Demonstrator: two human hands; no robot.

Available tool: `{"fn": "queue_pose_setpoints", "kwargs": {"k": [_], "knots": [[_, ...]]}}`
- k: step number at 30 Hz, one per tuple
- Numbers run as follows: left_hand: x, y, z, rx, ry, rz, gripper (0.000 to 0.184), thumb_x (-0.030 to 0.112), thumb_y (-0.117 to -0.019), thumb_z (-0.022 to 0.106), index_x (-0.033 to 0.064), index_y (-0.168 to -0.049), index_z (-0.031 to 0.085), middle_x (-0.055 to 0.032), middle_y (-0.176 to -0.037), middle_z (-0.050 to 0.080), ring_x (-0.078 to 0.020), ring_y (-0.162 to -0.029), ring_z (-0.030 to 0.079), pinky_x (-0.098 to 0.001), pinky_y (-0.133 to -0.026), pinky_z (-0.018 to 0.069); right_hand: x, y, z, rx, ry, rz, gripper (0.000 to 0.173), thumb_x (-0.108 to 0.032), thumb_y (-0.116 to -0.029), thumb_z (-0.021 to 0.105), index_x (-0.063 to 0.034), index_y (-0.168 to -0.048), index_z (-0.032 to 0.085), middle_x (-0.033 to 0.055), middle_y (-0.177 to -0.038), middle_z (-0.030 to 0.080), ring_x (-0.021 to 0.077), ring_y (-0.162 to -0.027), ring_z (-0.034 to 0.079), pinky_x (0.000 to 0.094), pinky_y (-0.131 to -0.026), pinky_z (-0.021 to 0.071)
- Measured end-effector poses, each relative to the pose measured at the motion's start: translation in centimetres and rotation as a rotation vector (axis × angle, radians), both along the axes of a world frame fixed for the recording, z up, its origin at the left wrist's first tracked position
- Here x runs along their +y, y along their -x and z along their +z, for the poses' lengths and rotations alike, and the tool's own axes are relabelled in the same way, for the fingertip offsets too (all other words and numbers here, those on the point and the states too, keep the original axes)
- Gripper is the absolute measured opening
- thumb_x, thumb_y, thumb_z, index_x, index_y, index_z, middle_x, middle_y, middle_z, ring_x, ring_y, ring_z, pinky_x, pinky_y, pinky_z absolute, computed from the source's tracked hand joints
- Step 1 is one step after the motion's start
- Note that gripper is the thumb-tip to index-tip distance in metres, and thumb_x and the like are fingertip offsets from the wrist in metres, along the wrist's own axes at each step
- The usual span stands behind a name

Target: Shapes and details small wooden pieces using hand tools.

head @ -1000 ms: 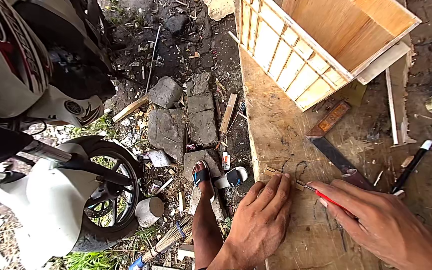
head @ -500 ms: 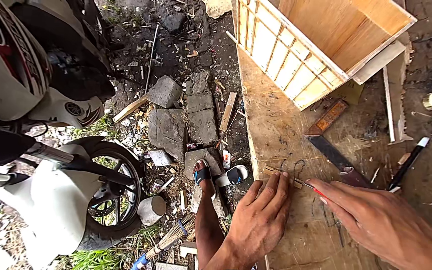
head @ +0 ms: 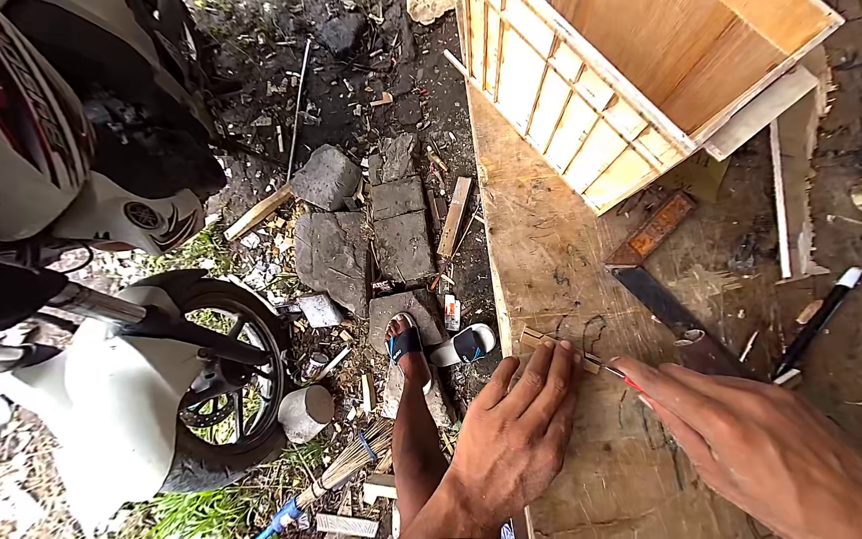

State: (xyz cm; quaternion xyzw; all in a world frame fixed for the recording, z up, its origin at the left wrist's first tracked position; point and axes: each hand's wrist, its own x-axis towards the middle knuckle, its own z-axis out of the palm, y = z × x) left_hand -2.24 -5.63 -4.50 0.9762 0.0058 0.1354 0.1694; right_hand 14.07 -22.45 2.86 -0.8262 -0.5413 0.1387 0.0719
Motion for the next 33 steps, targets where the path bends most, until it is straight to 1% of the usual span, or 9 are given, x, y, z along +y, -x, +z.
{"fn": "queue_pose_setpoints", "kwargs": {"k": [10, 15, 17, 20, 22, 23, 24, 27, 33], "knots": [[-0.2, 0.0, -0.2, -0.007, 0.0, 0.006, 0.039, 0.014, -0.1014, 0.049, 0.008, -0.135, 0.066, -0.0042, -0.143, 0.064, -0.0188, -0.134, 0.058, -0.0385, -0.112, 0.044, -0.5, -0.2, 0.1, -0.004, 0.007, 0.012, 0.037, -0.017, -0.1006, 0.047, -0.0123, -0.126, 0.073, 0.0069, -0.074, 0.067, 0.0233, -0.052, 0.063, 0.036, -0.044, 0.0501], [-0.2, 0.0, -0.2, -0.006, 0.015, -0.001, 0.039, 0.013, -0.1011, 0.049, 0.0068, -0.135, 0.067, -0.0056, -0.143, 0.064, -0.0201, -0.134, 0.058, -0.0387, -0.112, 0.0447, -1.9, -0.5, -0.3, 0.015, 0.013, 0.021, 0.037, -0.018, -0.1035, 0.045, -0.0128, -0.129, 0.072, 0.0074, -0.074, 0.067, 0.0237, -0.052, 0.062, 0.0367, -0.044, 0.0498], [-0.3, 0.0, -0.4, -0.026, 0.03, -0.003, 0.038, 0.012, -0.1015, 0.048, 0.0055, -0.134, 0.067, -0.0065, -0.142, 0.064, -0.0207, -0.133, 0.059, -0.0385, -0.112, 0.0452, -2.8, -0.6, -0.6, 0.053, -0.024, -0.002, 0.037, -0.019, -0.104, 0.046, -0.0121, -0.131, 0.071, 0.0091, -0.074, 0.066, 0.0236, -0.052, 0.061, 0.0362, -0.045, 0.0498], [-0.3, -0.1, -0.8, -0.064, 0.047, 0.004, 0.038, 0.011, -0.1009, 0.048, 0.005, -0.132, 0.068, -0.007, -0.14, 0.066, -0.0209, -0.132, 0.06, -0.0378, -0.111, 0.0453, -3.5, -0.7, -0.1, 0.16, -0.043, -0.056, 0.036, -0.019, -0.1064, 0.05, -0.0111, -0.136, 0.068, 0.0126, -0.08, 0.069, 0.0245, -0.059, 0.064, 0.0356, -0.05, 0.0524], [-0.4, 0.0, -0.9, -0.076, 0.056, 0.006, 0.038, 0.011, -0.1002, 0.048, 0.0046, -0.131, 0.068, -0.0078, -0.139, 0.066, -0.0214, -0.132, 0.06, -0.0379, -0.112, 0.0446, -2.9, -0.5, 0.4, 0.2, -0.048, -0.083, 0.034, -0.018, -0.1061, 0.052, -0.0093, -0.135, 0.068, 0.0142, -0.086, 0.071, 0.0248, -0.064, 0.067, 0.0353, -0.054, 0.0547], [-0.4, 0.0, -0.9, -0.08, 0.061, 0.003, 0.038, 0.011, -0.0997, 0.048, 0.0042, -0.131, 0.068, -0.0081, -0.139, 0.066, -0.0216, -0.132, 0.06, -0.038, -0.112, 0.0444, -2.5, -0.3, 0.3, 0.201, -0.061, -0.095, 0.033, -0.018, -0.1058, 0.052, -0.0094, -0.133, 0.069, 0.0138, -0.086, 0.071, 0.0239, -0.064, 0.067, 0.0346, -0.054, 0.0546], [-0.3, -0.1, -0.9, -0.083, 0.066, 0.001, 0.038, 0.01, -0.0994, 0.048, 0.004, -0.131, 0.068, -0.0083, -0.139, 0.066, -0.0219, -0.132, 0.06, -0.038, -0.112, 0.0441, -2.1, -0.1, 0.1, 0.192, -0.074, -0.099, 0.033, -0.018, -0.1055, 0.052, -0.0102, -0.132, 0.07, 0.0128, -0.086, 0.072, 0.0228, -0.064, 0.067, 0.0335, -0.054, 0.0545], [-0.3, -0.2, -1.0, -0.089, 0.07, 0.005, 0.037, 0.011, -0.0997, 0.048, 0.0042, -0.129, 0.069, -0.0081, -0.138, 0.067, -0.0219, -0.131, 0.06, -0.0375, -0.112, 0.0442, -1.6, -0.4, -1.1, 0.149, -0.12, -0.102, 0.033, -0.021, -0.105, 0.05, -0.0134, -0.129, 0.073, 0.0086, -0.078, 0.068, 0.0192, -0.058, 0.062, 0.0307, -0.049, 0.0506], [-0.4, -0.3, -0.9, -0.081, 0.075, 0.009, 0.037, 0.011, -0.0997, 0.048, 0.0041, -0.13, 0.069, -0.0081, -0.137, 0.068, -0.0221, -0.129, 0.062, -0.0373, -0.111, 0.0453, -1.0, -0.8, -1.8, 0.126, -0.133, -0.07, 0.035, -0.023, -0.1046, 0.048, -0.0154, -0.127, 0.074, 0.0065, -0.073, 0.063, 0.0173, -0.053, 0.058, 0.0289, -0.044, 0.0465]]}}
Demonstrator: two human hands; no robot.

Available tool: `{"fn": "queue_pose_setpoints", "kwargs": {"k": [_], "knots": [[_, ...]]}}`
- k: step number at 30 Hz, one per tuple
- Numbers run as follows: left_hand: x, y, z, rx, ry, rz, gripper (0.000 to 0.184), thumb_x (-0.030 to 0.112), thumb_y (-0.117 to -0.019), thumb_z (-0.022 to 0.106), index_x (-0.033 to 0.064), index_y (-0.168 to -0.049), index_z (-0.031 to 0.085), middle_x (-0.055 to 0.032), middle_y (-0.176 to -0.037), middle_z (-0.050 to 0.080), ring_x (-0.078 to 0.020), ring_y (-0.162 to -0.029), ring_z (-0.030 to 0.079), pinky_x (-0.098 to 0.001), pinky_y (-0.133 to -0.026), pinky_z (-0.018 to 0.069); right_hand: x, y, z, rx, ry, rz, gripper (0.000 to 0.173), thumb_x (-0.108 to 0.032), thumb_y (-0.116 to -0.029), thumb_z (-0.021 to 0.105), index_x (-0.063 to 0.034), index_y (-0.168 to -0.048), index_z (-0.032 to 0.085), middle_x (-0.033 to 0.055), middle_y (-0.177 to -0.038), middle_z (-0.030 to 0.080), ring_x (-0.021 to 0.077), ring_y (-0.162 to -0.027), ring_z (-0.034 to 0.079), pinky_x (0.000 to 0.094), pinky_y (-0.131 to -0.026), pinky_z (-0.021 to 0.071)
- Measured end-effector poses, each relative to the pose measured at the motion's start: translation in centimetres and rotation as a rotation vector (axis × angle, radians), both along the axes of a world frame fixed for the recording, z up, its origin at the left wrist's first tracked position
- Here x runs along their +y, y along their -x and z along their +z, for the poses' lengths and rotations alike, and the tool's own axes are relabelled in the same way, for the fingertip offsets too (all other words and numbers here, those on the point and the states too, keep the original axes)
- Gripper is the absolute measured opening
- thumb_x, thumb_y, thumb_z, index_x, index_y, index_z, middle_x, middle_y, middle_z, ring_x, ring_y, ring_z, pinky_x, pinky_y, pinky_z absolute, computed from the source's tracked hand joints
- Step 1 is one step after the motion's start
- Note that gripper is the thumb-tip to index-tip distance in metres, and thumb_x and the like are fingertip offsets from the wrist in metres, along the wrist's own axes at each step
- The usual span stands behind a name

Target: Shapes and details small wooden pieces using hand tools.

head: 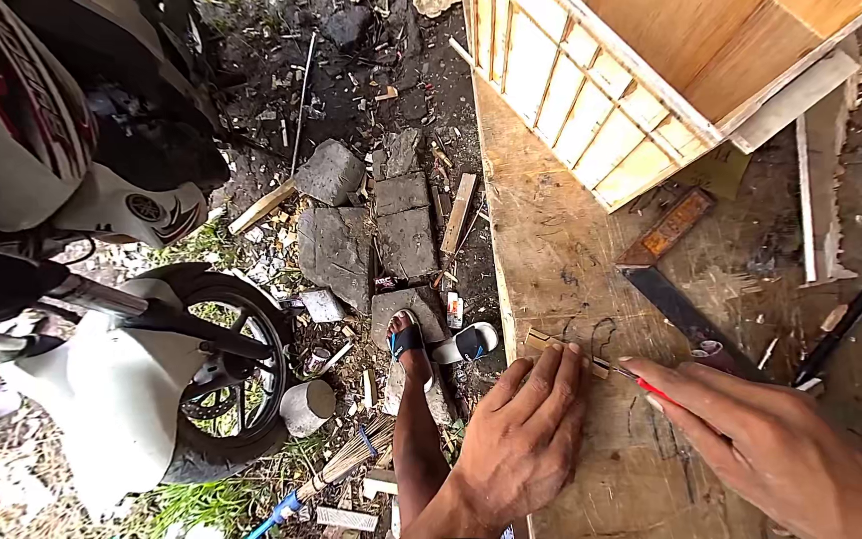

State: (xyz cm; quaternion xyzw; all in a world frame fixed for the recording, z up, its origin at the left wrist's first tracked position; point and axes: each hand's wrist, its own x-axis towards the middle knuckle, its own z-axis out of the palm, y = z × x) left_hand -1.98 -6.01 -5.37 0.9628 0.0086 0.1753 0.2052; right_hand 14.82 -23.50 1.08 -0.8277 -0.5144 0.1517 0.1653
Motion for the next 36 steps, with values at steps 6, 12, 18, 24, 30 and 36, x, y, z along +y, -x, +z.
{"fn": "queue_pose_setpoints", "kwargs": {"k": [6, 12, 18, 24, 30, 36], "knots": [[-0.1, 0.0, 0.0, -0.002, -0.003, 0.001, 0.037, 0.011, -0.0998, 0.048, 0.004, -0.13, 0.069, -0.0085, -0.136, 0.068, -0.0217, -0.129, 0.062, -0.0366, -0.111, 0.0452, 0.0, -0.2, 0.1, 0.001, 0.011, 0.025, 0.035, -0.023, -0.1051, 0.049, -0.0157, -0.129, 0.073, 0.0066, -0.074, 0.064, 0.0171, -0.054, 0.058, 0.0286, -0.045, 0.0467], [0.0, -0.1, 0.0, -0.007, 0.014, -0.001, 0.037, 0.011, -0.0994, 0.049, 0.0042, -0.129, 0.07, -0.0084, -0.136, 0.068, -0.0218, -0.128, 0.063, -0.0366, -0.111, 0.0456, 0.0, -0.2, 0.0, 0.004, 0.012, 0.032, 0.034, -0.024, -0.1056, 0.049, -0.0161, -0.129, 0.073, 0.0065, -0.073, 0.063, 0.0173, -0.054, 0.058, 0.0281, -0.045, 0.0461], [-0.1, -0.1, -0.1, -0.01, 0.015, 0.001, 0.037, 0.011, -0.0992, 0.049, 0.0037, -0.129, 0.07, -0.0085, -0.136, 0.068, -0.0219, -0.128, 0.063, -0.0366, -0.111, 0.0457, 0.3, -0.2, 0.1, -0.003, 0.019, 0.037, 0.035, -0.024, -0.1058, 0.048, -0.0156, -0.129, 0.073, 0.0065, -0.073, 0.063, 0.0175, -0.053, 0.058, 0.0289, -0.044, 0.0461], [0.0, -0.1, 0.0, 0.002, -0.005, 0.007, 0.037, 0.011, -0.0996, 0.049, 0.0056, -0.129, 0.07, -0.007, -0.137, 0.068, -0.0214, -0.129, 0.062, -0.0373, -0.111, 0.0454, 1.0, 0.2, 1.3, -0.051, 0.105, 0.049, 0.036, -0.018, -0.1025, 0.048, -0.0136, -0.128, 0.073, 0.0078, -0.074, 0.065, 0.0215, -0.052, 0.061, 0.0326, -0.044, 0.049], [0.2, 0.0, 0.5, 0.039, -0.049, -0.002, 0.038, 0.013, -0.1002, 0.049, 0.0072, -0.132, 0.069, -0.0053, -0.139, 0.067, -0.0193, -0.13, 0.061, -0.0377, -0.111, 0.0451, 1.2, 0.7, 1.9, -0.106, 0.145, 0.073, 0.036, -0.013, -0.1008, 0.05, -0.0095, -0.13, 0.071, 0.0102, -0.075, 0.066, 0.0238, -0.05, 0.06, 0.0343, -0.042, 0.0487], [0.3, 0.1, 0.9, 0.066, -0.082, -0.01, 0.038, 0.013, -0.1007, 0.048, 0.0069, -0.133, 0.068, -0.005, -0.14, 0.066, -0.019, -0.132, 0.06, -0.038, -0.111, 0.0441, 1.1, 0.8, 2.3, -0.108, 0.178, 0.095, 0.037, -0.011, -0.1007, 0.052, -0.0084, -0.134, 0.068, 0.0112, -0.076, 0.066, 0.0257, -0.051, 0.061, 0.0356, -0.043, 0.0493]]}}
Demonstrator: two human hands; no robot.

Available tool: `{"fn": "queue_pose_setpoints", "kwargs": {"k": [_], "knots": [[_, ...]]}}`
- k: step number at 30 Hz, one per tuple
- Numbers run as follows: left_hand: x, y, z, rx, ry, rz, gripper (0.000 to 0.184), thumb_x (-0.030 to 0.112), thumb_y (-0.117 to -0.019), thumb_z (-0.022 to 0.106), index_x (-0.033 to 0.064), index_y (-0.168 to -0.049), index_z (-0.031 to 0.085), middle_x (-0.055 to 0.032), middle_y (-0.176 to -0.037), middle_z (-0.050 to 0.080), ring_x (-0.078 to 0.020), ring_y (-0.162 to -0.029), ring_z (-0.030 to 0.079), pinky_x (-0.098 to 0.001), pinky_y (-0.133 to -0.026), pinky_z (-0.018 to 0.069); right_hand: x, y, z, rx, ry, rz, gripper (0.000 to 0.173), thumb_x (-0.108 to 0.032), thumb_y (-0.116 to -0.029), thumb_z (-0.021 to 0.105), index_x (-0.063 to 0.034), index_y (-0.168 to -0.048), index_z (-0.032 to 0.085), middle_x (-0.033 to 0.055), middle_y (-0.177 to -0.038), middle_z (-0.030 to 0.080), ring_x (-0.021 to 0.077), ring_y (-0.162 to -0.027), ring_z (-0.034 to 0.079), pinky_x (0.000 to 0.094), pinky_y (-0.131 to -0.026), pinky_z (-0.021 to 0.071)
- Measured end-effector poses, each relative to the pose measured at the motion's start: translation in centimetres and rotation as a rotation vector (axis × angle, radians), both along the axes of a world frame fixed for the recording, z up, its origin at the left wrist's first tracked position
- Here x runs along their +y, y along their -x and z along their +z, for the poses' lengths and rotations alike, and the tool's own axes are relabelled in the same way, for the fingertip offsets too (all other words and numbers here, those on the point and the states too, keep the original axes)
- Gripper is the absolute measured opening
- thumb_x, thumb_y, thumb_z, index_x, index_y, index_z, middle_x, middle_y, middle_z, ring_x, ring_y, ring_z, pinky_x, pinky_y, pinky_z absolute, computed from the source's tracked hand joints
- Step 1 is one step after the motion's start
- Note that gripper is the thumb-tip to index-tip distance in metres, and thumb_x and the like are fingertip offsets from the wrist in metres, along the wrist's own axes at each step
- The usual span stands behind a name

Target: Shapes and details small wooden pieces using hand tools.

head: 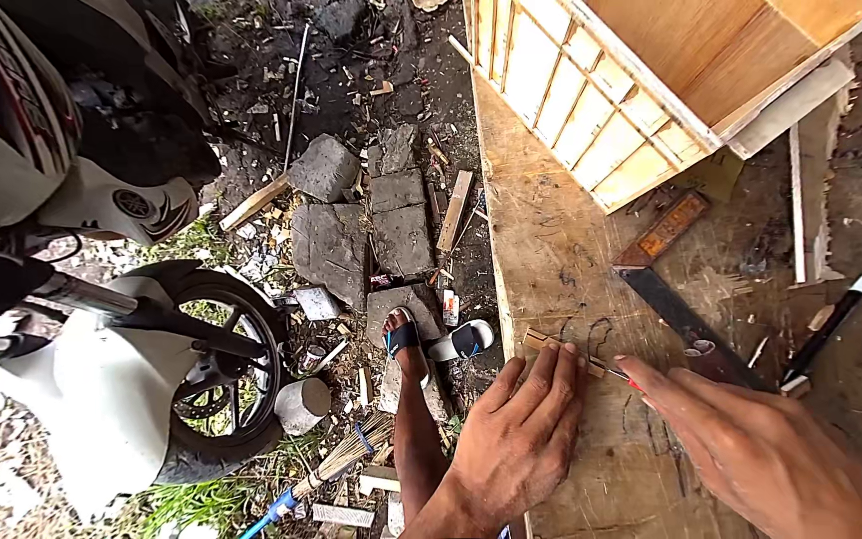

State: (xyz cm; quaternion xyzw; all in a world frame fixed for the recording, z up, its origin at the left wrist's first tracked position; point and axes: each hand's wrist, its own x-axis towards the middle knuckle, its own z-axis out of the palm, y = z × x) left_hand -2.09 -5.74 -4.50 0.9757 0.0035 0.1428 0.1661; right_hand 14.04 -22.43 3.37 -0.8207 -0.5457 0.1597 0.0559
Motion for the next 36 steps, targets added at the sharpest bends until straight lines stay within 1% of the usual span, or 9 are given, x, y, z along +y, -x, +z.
{"fn": "queue_pose_setpoints", "kwargs": {"k": [8, 12, 18, 22, 25, 28, 30, 33, 36], "knots": [[0.1, 0.0, 0.1, 0.021, -0.023, -0.002, 0.04, 0.013, -0.1011, 0.048, 0.0072, -0.136, 0.066, -0.0039, -0.143, 0.064, -0.0186, -0.134, 0.058, -0.0387, -0.112, 0.0439, -0.2, -0.2, -0.3, -0.042, -0.015, 0.038, 0.038, -0.011, -0.0995, 0.051, -0.0092, -0.133, 0.069, 0.0106, -0.077, 0.066, 0.0257, -0.051, 0.062, 0.036, -0.042, 0.0497], [0.1, 0.1, -0.1, 0.027, -0.009, -0.003, 0.041, 0.013, -0.1012, 0.047, 0.0065, -0.138, 0.064, -0.0043, -0.145, 0.063, -0.0189, -0.135, 0.057, -0.0387, -0.112, 0.0443, -0.3, -0.4, -0.4, -0.06, -0.029, 0.048, 0.037, -0.012, -0.0997, 0.05, -0.0088, -0.131, 0.069, 0.0095, -0.074, 0.065, 0.0253, -0.049, 0.061, 0.0358, -0.041, 0.0491], [0.0, 0.0, -0.3, 0.023, -0.008, -0.003, 0.042, 0.013, -0.1016, 0.045, 0.0057, -0.139, 0.063, -0.0052, -0.146, 0.061, -0.0192, -0.136, 0.057, -0.0387, -0.113, 0.0445, -0.4, -0.3, -0.4, -0.095, -0.027, 0.058, 0.036, -0.011, -0.0966, 0.052, -0.0089, -0.128, 0.07, 0.0107, -0.075, 0.066, 0.0268, -0.049, 0.062, 0.0383, -0.041, 0.0515], [-0.1, -0.1, -0.6, 0.007, -0.006, 0.0, 0.042, 0.014, -0.1016, 0.044, 0.0055, -0.138, 0.063, -0.0053, -0.147, 0.061, -0.0196, -0.135, 0.057, -0.0384, -0.11, 0.0456, -0.3, -0.5, -0.4, -0.109, -0.047, 0.074, 0.036, -0.012, -0.0959, 0.052, -0.0081, -0.127, 0.071, 0.0109, -0.075, 0.067, 0.0282, -0.049, 0.064, 0.0406, -0.042, 0.0535], [-0.2, -0.3, -0.8, -0.013, -0.003, 0.002, 0.039, 0.011, -0.1028, 0.043, 0.0054, -0.135, 0.065, -0.006, -0.146, 0.061, -0.0202, -0.134, 0.058, -0.0387, -0.109, 0.0467, -0.1, -0.6, -0.2, -0.11, -0.029, 0.077, 0.036, -0.013, -0.0948, 0.056, -0.0075, -0.128, 0.07, 0.013, -0.077, 0.069, 0.0313, -0.051, 0.066, 0.0444, -0.046, 0.0565], [-0.4, -0.1, -1.0, -0.02, -0.01, 0.02, 0.039, 0.009, -0.1027, 0.043, 0.0061, -0.133, 0.067, -0.0058, -0.147, 0.061, -0.0199, -0.135, 0.058, -0.0389, -0.11, 0.0467, 0.1, -0.7, 0.0, -0.096, 0.003, 0.102, 0.038, -0.01, -0.0928, 0.06, -0.0065, -0.129, 0.069, 0.0152, -0.08, 0.071, 0.0332, -0.055, 0.068, 0.0468, -0.049, 0.0582], [-0.5, -0.3, -1.1, -0.05, -0.026, 0.045, 0.038, 0.008, -0.1018, 0.044, 0.0065, -0.13, 0.068, -0.0053, -0.145, 0.062, -0.0196, -0.134, 0.059, -0.0382, -0.108, 0.048, 0.2, -0.9, 0.2, -0.063, 0.052, 0.085, 0.038, -0.009, -0.0957, 0.06, -0.0067, -0.134, 0.067, 0.0175, -0.086, 0.072, 0.0359, -0.06, 0.071, 0.0496, -0.054, 0.0597], [-1.1, -0.2, -1.3, -0.049, -0.004, 0.079, 0.039, 0.007, -0.101, 0.044, 0.0068, -0.132, 0.068, -0.0047, -0.146, 0.061, -0.0188, -0.135, 0.057, -0.038, -0.11, 0.0466, 0.6, -0.9, 0.9, 0.037, 0.161, 0.048, 0.037, -0.009, -0.1008, 0.057, -0.0034, -0.137, 0.063, 0.0236, -0.098, 0.072, 0.0422, -0.073, 0.073, 0.0556, -0.064, 0.0605], [-1.2, -0.2, -1.3, -0.06, 0.005, 0.072, 0.038, 0.006, -0.1012, 0.043, 0.0057, -0.129, 0.069, -0.0054, -0.145, 0.062, -0.0197, -0.134, 0.058, -0.0383, -0.109, 0.0467, 1.3, 0.5, 1.2, 0.007, 0.245, -0.018, 0.029, -0.01, -0.1028, 0.052, 0.0046, -0.126, 0.062, 0.027, -0.098, 0.07, 0.0442, -0.073, 0.072, 0.0556, -0.064, 0.0598]]}}
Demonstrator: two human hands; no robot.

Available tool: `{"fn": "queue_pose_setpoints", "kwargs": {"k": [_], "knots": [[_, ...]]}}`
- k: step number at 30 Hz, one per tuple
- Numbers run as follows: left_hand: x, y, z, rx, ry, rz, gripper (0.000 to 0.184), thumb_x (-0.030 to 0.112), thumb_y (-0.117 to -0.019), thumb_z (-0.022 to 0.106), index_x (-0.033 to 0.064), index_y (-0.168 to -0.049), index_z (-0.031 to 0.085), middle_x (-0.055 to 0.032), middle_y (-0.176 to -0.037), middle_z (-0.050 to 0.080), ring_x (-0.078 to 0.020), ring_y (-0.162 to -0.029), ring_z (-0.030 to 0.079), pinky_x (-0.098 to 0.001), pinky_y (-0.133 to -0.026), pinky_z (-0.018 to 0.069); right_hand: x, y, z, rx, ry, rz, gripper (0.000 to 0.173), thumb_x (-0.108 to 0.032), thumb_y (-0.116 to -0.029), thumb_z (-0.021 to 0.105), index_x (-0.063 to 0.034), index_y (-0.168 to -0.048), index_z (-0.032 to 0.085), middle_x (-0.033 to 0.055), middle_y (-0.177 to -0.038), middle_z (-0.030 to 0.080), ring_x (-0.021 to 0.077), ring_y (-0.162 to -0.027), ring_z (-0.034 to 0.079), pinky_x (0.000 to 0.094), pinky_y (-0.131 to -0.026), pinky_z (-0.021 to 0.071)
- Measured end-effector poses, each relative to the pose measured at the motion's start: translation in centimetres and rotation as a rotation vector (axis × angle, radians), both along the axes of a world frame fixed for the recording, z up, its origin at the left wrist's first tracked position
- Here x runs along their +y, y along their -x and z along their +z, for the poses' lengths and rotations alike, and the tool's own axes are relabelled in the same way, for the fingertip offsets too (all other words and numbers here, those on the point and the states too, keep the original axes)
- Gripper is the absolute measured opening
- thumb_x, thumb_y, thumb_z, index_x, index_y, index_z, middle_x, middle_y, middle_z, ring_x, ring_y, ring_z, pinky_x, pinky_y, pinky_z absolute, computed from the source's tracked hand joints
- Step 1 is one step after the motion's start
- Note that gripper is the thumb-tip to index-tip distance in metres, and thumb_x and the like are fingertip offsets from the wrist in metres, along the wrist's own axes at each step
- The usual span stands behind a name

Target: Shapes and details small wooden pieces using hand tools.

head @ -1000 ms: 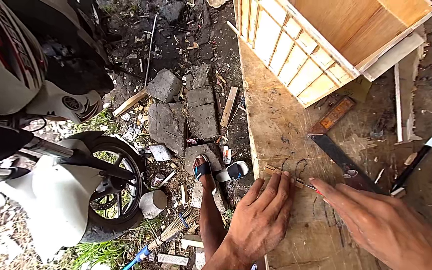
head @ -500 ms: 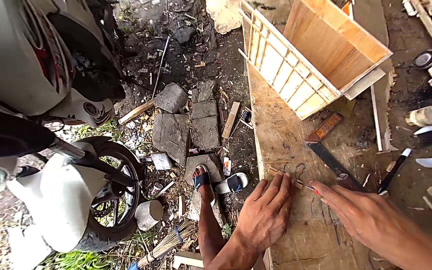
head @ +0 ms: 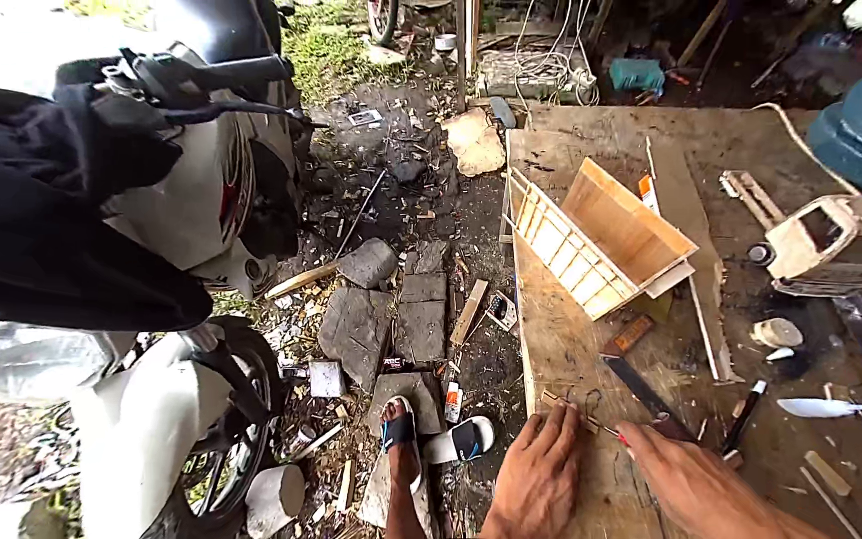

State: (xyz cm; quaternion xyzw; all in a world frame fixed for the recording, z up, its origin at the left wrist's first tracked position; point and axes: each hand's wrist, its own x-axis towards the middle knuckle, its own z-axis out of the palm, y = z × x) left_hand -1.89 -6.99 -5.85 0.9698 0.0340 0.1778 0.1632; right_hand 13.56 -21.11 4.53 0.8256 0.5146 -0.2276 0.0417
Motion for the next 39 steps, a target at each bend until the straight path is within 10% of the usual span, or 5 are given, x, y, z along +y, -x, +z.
{"fn": "queue_pose_setpoints", "kwargs": {"k": [8, 25, 30, 34, 39], "knots": [[-0.2, 0.5, 0.1, 0.015, 0.004, -0.022, 0.038, 0.01, -0.1026, 0.044, 0.003, -0.131, 0.067, -0.0087, -0.145, 0.062, -0.022, -0.135, 0.058, -0.039, -0.113, 0.045, 1.9, 0.5, 0.3, 0.062, 0.304, -0.039, 0.034, -0.003, -0.1034, 0.045, 0.0036, -0.136, 0.053, 0.0267, -0.089, 0.069, 0.0459, -0.074, 0.071, 0.0544, -0.065, 0.0579], [-0.3, -0.2, 1.0, 0.05, 0.005, -0.121, 0.042, 0.004, -0.1007, 0.043, 0.006, -0.137, 0.064, -0.0049, -0.147, 0.06, -0.0191, -0.136, 0.056, -0.0382, -0.111, 0.0444, -2.0, 0.6, -0.5, 0.011, -0.015, -0.062, 0.022, -0.012, -0.1021, 0.055, 0.0026, -0.115, 0.065, 0.0193, -0.07, 0.066, 0.0379, -0.053, 0.067, 0.0494, -0.048, 0.055], [1.1, 0.5, 4.3, -0.071, 0.495, 0.324, 0.029, 0.013, -0.0975, 0.063, 0.0038, -0.124, 0.072, -0.0121, -0.127, 0.071, -0.0229, -0.123, 0.065, -0.0388, -0.106, 0.0524, 0.8, 2.6, 0.9, 0.089, -0.125, -0.202, 0.024, -0.016, -0.1031, 0.055, 0.0048, -0.112, 0.065, 0.0191, -0.069, 0.065, 0.0367, -0.053, 0.067, 0.0483, -0.047, 0.0549], [1.6, 0.0, 7.5, 0.042, 1.309, 0.693, 0.041, 0.019, -0.0976, 0.068, -0.006, -0.13, 0.061, -0.008, -0.108, 0.073, -0.0129, -0.094, 0.071, -0.0294, -0.08, 0.0609, 2.7, 3.7, 1.9, 0.123, -0.237, -0.204, 0.022, -0.015, -0.1025, 0.056, 0.0045, -0.104, 0.065, 0.0175, -0.068, 0.064, 0.0339, -0.05, 0.065, 0.0453, -0.045, 0.054], [2.9, -1.7, 5.7, 0.091, 1.636, 0.831, 0.013, 0.013, -0.0908, 0.077, 0.0008, -0.088, 0.073, -0.0063, -0.076, 0.07, -0.0128, -0.068, 0.067, -0.0278, -0.067, 0.0565, 3.3, 3.9, 1.3, 0.152, -0.069, -0.156, 0.025, -0.019, -0.1053, 0.052, 0.0026, -0.109, 0.064, 0.0197, -0.072, 0.065, 0.0377, -0.055, 0.067, 0.0489, -0.048, 0.0551]]}}
